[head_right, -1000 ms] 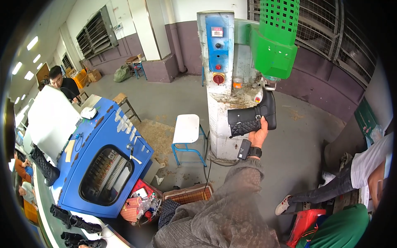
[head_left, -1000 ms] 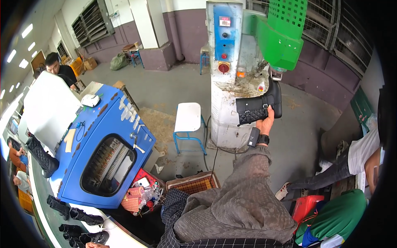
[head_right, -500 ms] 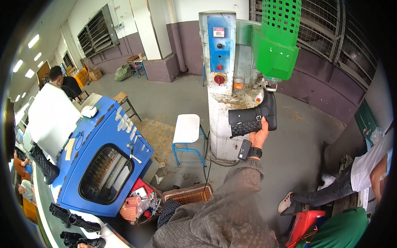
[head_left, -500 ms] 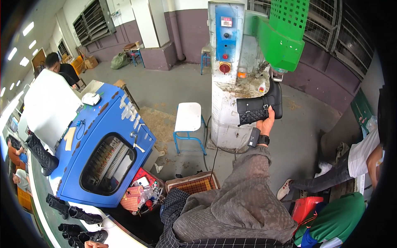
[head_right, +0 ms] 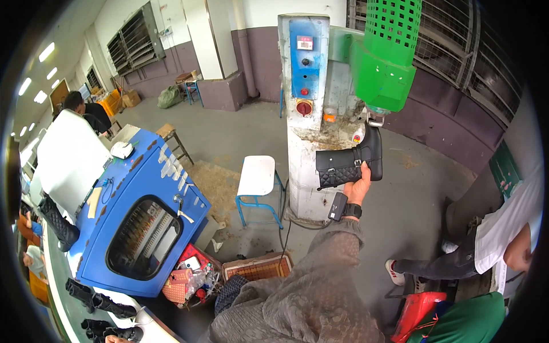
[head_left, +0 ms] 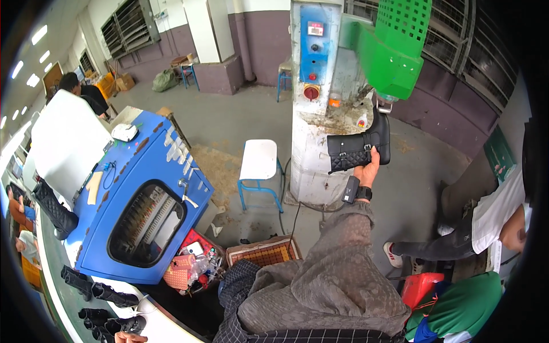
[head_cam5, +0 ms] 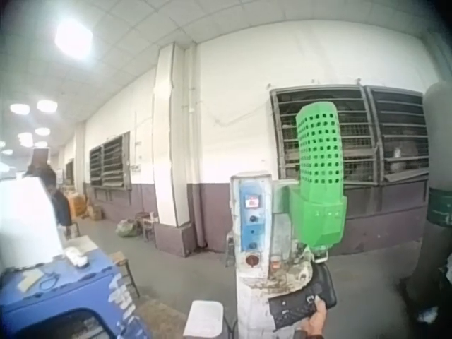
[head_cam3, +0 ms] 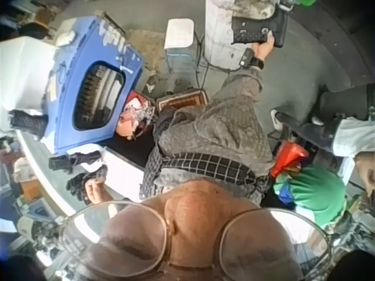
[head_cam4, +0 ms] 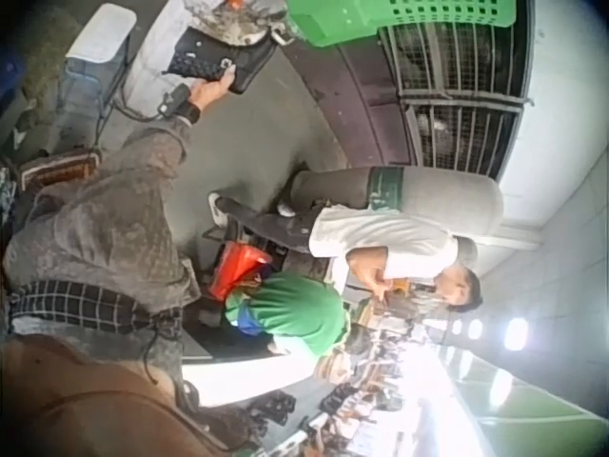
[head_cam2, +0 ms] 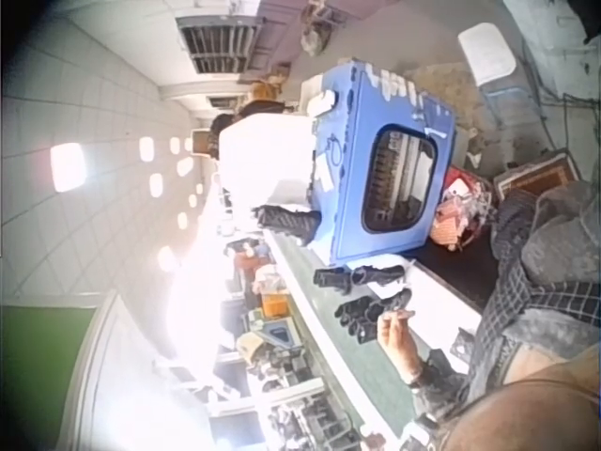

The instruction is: Inspecting and quality checking finished black boots on a conveyor belt and at a specialized machine.

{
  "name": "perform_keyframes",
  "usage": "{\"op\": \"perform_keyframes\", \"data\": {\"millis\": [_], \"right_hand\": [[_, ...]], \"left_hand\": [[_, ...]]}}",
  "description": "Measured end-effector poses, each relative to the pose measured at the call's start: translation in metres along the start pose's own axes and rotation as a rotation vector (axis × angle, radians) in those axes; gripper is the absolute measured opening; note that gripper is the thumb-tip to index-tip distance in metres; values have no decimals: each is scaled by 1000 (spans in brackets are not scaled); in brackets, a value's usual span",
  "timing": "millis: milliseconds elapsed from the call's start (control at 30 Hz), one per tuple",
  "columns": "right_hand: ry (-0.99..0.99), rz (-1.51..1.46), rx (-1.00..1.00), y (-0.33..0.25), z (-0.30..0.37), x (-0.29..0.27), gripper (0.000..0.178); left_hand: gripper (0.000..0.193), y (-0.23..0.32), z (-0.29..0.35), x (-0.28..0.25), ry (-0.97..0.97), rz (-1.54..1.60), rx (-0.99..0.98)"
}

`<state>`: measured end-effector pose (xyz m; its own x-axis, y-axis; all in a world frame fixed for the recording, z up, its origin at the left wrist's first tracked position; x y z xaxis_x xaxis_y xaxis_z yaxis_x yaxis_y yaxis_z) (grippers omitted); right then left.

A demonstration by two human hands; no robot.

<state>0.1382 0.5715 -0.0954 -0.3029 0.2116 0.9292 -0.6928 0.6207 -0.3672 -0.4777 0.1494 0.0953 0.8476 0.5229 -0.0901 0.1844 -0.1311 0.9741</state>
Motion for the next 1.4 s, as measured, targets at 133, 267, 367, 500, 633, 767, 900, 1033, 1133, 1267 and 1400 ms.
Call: {"op": "perform_keyframes", "data": {"millis": [133, 267, 367, 500, 633, 767, 900, 1033, 1133, 1267, 1400], "right_hand": [[-242, 1288, -706, 17, -30, -56, 56], [-569, 908, 18, 41, -22, -94, 59], [-247, 383, 919, 93, 30, -65, 44], [-636, 366, 1682, 191, 185, 45, 49], [-835, 668, 2184, 216, 369, 144, 48], [-1091, 760, 2543, 220, 498, 175, 37], [-1306, 575, 2424, 248, 566, 152, 35], [-2249, 849, 1283, 312, 593, 99, 32], [-2371, 222, 637, 312, 612, 75, 36], [-2767, -226, 463, 265, 668, 140, 39], [-2819, 326, 1388, 274, 678, 130, 49]], "left_hand": [[14, 10, 19, 4, 72, -94, -45], [14, 2, 3, 23, 251, -251, -144], [20, -26, -8, 25, 234, -177, -253], [44, -76, 9, 20, 146, 142, -282], [86, -125, 8, 29, 143, 412, -122], [88, -134, 4, 27, 409, 536, 91], [33, -155, 39, -5, 969, 810, 209], [24, -175, 76, -20, 1343, 850, 262], [24, -191, 96, -22, 1480, 814, 162], [23, -203, 111, -14, 1702, 920, -35], [55, -213, 122, -3, 1698, 609, -293]]}}
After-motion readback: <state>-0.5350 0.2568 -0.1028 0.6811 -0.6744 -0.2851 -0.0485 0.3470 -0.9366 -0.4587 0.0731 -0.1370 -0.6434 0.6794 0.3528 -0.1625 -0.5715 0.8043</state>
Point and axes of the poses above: each hand's wrist, its own z-axis away from the middle knuckle, its own x-axis out of the palm, y = z × x, the point moved 3 cm from there along -z, towards the middle knuckle, and after that the axes turned 5 degrees about x, right-handed, at the moved point
